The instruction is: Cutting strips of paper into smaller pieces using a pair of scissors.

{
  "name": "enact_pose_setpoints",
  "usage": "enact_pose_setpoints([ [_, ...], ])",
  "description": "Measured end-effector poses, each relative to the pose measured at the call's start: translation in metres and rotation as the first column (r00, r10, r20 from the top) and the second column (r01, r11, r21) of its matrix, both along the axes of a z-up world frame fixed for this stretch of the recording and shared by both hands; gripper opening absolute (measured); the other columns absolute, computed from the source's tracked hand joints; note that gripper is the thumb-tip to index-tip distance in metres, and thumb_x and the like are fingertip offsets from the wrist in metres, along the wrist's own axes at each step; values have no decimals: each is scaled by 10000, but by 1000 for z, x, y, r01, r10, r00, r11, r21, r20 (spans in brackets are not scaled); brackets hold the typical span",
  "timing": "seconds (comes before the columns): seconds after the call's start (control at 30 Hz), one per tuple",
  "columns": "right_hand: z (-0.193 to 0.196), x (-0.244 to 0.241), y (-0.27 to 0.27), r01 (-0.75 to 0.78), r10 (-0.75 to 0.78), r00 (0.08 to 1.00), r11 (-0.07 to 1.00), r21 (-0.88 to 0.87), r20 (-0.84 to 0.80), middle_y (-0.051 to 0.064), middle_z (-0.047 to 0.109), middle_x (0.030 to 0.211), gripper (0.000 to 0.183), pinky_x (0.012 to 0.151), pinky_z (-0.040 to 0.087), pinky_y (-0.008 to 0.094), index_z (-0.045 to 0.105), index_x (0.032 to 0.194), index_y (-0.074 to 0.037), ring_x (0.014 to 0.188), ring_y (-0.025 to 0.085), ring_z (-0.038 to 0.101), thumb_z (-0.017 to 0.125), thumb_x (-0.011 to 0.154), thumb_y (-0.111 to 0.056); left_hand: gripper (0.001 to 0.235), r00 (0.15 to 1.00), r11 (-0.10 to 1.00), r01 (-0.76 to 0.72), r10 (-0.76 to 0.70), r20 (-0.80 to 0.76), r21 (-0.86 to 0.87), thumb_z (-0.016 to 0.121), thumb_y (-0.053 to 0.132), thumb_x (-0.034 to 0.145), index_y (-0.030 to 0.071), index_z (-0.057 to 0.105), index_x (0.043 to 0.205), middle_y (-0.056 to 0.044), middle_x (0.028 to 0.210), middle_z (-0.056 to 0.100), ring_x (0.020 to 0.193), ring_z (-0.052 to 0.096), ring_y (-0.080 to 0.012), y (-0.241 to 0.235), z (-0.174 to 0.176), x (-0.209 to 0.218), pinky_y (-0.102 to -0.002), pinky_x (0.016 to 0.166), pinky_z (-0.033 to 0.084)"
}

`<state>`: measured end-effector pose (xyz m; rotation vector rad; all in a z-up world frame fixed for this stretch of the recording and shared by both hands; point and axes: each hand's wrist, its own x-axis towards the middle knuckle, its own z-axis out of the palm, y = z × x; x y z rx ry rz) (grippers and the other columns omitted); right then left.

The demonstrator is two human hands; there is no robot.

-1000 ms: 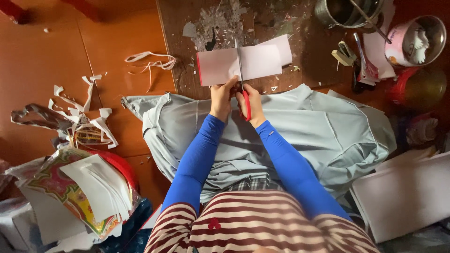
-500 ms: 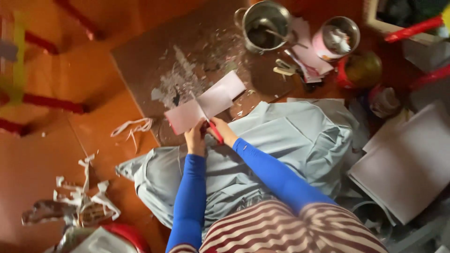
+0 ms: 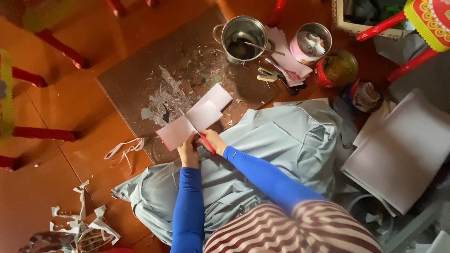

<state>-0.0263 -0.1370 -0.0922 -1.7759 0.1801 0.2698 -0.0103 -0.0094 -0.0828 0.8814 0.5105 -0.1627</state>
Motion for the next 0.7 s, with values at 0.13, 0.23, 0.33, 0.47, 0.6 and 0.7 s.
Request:
enact_pose_setpoints([
  [0.13, 8, 1, -2, 2, -2, 999, 1000, 0, -32, 94, 693, 701, 115, 545, 535, 331, 676, 920, -22, 598, 176, 674, 682, 874, -127, 84, 999, 999, 35, -35, -16, -7, 678, -17, 915, 4, 680, 996, -86, 890, 718, 768, 715, -191, 0, 6, 0, -289, 676, 591],
  [0.23, 28, 2, -7, 14, -12, 996, 999, 30, -93, 96, 687, 685, 145, 531, 532, 337, 672, 903, -26, 576, 180, 670, 695, 891, -168, 91, 994, 1000, 18, -18, -105, 3, 698, -25, 902, 11, 682, 984, -76, 850, 716, 722, 692, -187, 3, -4, 4, -277, 620, 548],
  [0.33, 61, 5, -26, 87, -87, 996, 995, -42, -11, 108, 682, 681, 215, 539, 517, 354, 672, 920, -30, 589, 188, 660, 741, 904, -233, 116, 999, 997, -26, 28, -25, 78, 758, -45, 914, 7, 687, 989, -18, 827, 666, 677, 601, -113, 4, 10, 3, -241, 570, 465],
  [0.47, 56, 28, -82, 356, -319, 931, 901, -249, 177, 194, 717, 862, 331, 681, 527, 455, 642, 1105, -42, 789, 347, 698, 759, 888, -263, 133, 999, 996, -10, 7, 38, 87, 728, -30, 884, 53, 674, 972, 0, 832, 684, 653, 586, -87, -6, 53, 1, -221, 549, 450],
  [0.6, -7, 59, -143, 436, -330, 897, 769, -467, 294, 268, 694, 1091, 447, 851, 519, 521, 576, 1334, -65, 1021, 459, 656, 693, 913, -161, 65, 984, 978, 159, -167, 54, 135, 731, 17, 904, 27, 696, 957, -17, 829, 695, 659, 599, -107, -10, 46, -3, -239, 579, 464],
  [0.7, 14, 70, -153, 408, -353, 912, 744, -529, 207, 290, 641, 1109, 530, 896, 503, 524, 540, 1372, -60, 1050, 477, 622, 726, 885, -162, 68, 952, 888, 264, -303, 47, 377, 744, 66, 917, 14, 734, 958, -20, 848, 719, 719, 627, -93, -15, 53, -5, -237, 644, 471],
])
